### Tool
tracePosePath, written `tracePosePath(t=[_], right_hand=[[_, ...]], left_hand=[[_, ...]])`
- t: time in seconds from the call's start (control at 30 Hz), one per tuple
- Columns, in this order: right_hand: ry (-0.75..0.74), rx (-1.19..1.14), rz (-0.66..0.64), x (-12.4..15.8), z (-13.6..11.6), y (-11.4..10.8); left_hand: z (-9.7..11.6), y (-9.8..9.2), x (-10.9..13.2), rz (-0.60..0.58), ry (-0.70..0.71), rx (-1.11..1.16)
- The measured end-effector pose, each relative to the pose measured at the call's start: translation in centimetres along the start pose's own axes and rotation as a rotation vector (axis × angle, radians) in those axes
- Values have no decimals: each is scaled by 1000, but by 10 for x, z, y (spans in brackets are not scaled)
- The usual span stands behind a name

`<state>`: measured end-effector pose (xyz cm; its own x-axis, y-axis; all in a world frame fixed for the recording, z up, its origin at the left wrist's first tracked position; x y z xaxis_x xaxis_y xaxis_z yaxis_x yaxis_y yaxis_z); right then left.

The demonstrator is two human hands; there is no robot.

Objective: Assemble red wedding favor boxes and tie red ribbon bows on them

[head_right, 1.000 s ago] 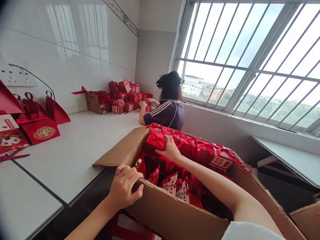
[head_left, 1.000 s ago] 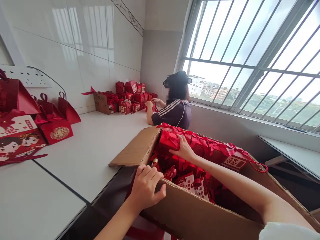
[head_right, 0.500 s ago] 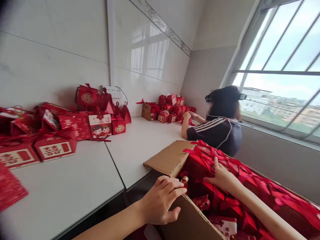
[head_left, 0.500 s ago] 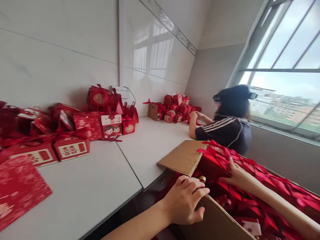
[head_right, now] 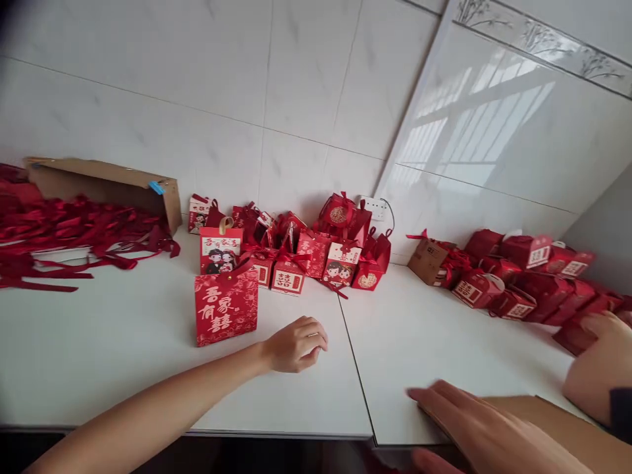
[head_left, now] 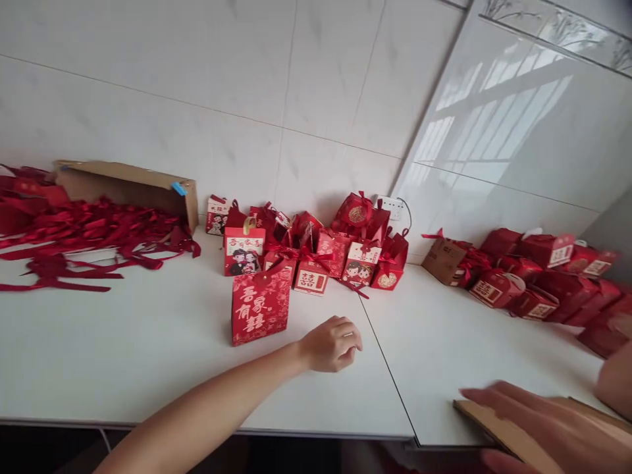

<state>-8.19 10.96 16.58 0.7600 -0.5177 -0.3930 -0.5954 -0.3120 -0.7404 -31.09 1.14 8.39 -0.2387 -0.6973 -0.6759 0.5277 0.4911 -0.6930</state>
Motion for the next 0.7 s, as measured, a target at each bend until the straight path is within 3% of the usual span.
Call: tracePosePath(t=[0.1, 0.2, 0.3, 0.4, 0.53, 0.7], right_hand=[[-259, 282, -258, -75, -74, 63], [-403, 310, -284, -139, -139, 121], [-491, 264, -232, -180, -176, 163], [-611, 285, -306, -193, -191, 193], [-701, 286, -289, -194, -191, 195], [-624, 98, -88, -200, -157, 154]], left_hand=[[-10, -1, 3, -13, -6, -41], [-14, 5, 5, -40, 9, -70], [-17, 10, 8, -63, 13, -99], [-19, 11, 9, -74, 9, -114], [-12, 6, 7, -44, 46, -110], [26, 9, 6, -6, 237, -52]])
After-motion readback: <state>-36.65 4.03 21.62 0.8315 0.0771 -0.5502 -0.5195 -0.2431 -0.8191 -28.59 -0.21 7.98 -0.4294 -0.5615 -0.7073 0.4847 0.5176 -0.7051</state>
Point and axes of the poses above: each hand's wrist, its own x-axis away from the middle knuckle, its own y-axis out of the palm, z = x × y, the point moved 6 cm from there along -x, towards the middle knuckle, and after that the axes turned 14 degrees about x, right-handed, at the moved point
